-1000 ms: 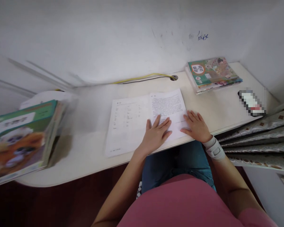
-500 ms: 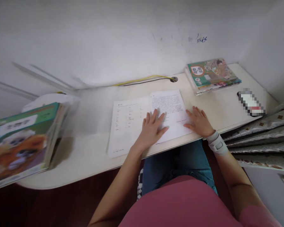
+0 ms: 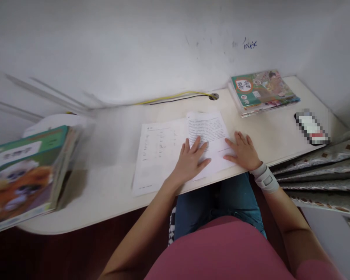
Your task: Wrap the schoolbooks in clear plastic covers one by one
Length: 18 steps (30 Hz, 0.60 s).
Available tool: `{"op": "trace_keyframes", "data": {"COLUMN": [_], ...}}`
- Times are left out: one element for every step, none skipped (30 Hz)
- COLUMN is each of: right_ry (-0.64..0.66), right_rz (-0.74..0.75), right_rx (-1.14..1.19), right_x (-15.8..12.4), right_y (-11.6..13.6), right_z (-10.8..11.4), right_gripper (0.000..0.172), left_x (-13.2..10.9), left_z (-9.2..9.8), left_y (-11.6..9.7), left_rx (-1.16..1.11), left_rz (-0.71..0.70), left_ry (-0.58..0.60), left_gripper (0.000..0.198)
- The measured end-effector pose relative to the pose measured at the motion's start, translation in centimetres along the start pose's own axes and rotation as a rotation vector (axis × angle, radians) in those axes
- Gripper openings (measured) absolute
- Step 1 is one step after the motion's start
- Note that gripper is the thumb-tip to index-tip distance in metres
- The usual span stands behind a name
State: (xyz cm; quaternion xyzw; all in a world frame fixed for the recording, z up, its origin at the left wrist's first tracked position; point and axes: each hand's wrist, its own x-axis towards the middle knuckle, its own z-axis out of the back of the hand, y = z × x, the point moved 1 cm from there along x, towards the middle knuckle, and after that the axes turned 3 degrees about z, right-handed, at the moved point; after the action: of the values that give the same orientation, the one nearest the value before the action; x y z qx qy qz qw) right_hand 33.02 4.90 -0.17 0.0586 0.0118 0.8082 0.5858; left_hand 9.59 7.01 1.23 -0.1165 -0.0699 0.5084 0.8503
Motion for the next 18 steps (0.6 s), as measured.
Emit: {"op": "trace_keyframes", "data": {"right_ry": [-0.005,-0.011,-0.017,-0.021,-0.025,-0.029,-0.033,-0.038,-0.042,-0.046,-0.050,-0.055,-0.059,-0.065,-0.074,-0.087,-0.103,-0.120], "right_rz": [0.000,-0.001,0.000,0.000,0.000,0.000,-0.001,-0.002,-0.002,-0.001,0.002,0.007,0.012,0.016,0.014,0.009,0.004,0.007], "right_rx": [0.002,0.003,0.004,0.005,0.006,0.008,0.009,0.010,0.009,0.007,0.005,0.002,-0.002,-0.007,-0.015,-0.024,-0.032,-0.035], "right_x": [0.0,0.0,0.0,0.0,-0.1,-0.1,-0.1,-0.1,-0.1,-0.2,-0.2,-0.2,-0.3,-0.3,-0.3,-0.4,-0.4,-0.4], "right_y": [0.0,-0.1,-0.1,-0.2,-0.3,-0.4,-0.4,-0.5,-0.6,-0.7,-0.8,-0.9,-1.0,-1.0,-0.8,-0.5,0.1,1.0], "right_z": [-0.1,-0.1,-0.2,-0.3,-0.4,-0.5,-0.5,-0.6,-0.6,-0.7,-0.7,-0.6,-0.6,-0.4,-0.3,0.0,0.2,0.6], "right_gripper": [0.069,0.069,0.069,0.068,0.067,0.065,0.064,0.062,0.061,0.060,0.060,0.059,0.058,0.058,0.058,0.057,0.056,0.055], "left_x": [0.2,0.5,0.7,0.9,0.9,0.8,0.5,0.0,-0.6,-1.3,-2.2,-3.0,-3.9,-4.7,-5.5,-6.1,-6.7,-7.1], "left_z": [0.0,0.0,0.0,0.1,0.1,0.3,0.4,0.5,0.7,0.8,0.9,1.0,1.2,1.3,1.4,1.4,1.5,1.5], "left_y": [-0.2,-0.4,-0.5,-0.5,-0.3,0.0,0.6,1.5,2.6,3.8,5.1,6.4,7.7,8.8,9.8,10.6,11.2,11.6], "left_rx": [0.004,0.008,0.008,-0.003,-0.024,-0.051,-0.078,-0.096,-0.099,-0.084,-0.058,-0.030,-0.008,0.000,-0.008,-0.030,-0.058,-0.085], "left_rz": [0.019,0.037,0.049,0.050,0.044,0.038,0.041,0.062,0.102,0.159,0.227,0.294,0.351,0.393,0.421,0.435,0.438,0.437], "left_ry": [0.001,0.006,0.012,0.017,0.019,0.015,0.002,-0.020,-0.049,-0.086,-0.130,-0.173,-0.211,-0.239,-0.258,-0.268,-0.273,-0.278], "left_gripper": [0.063,0.064,0.066,0.068,0.070,0.072,0.073,0.073,0.073,0.073,0.073,0.073,0.074,0.075,0.076,0.077,0.078,0.077]}}
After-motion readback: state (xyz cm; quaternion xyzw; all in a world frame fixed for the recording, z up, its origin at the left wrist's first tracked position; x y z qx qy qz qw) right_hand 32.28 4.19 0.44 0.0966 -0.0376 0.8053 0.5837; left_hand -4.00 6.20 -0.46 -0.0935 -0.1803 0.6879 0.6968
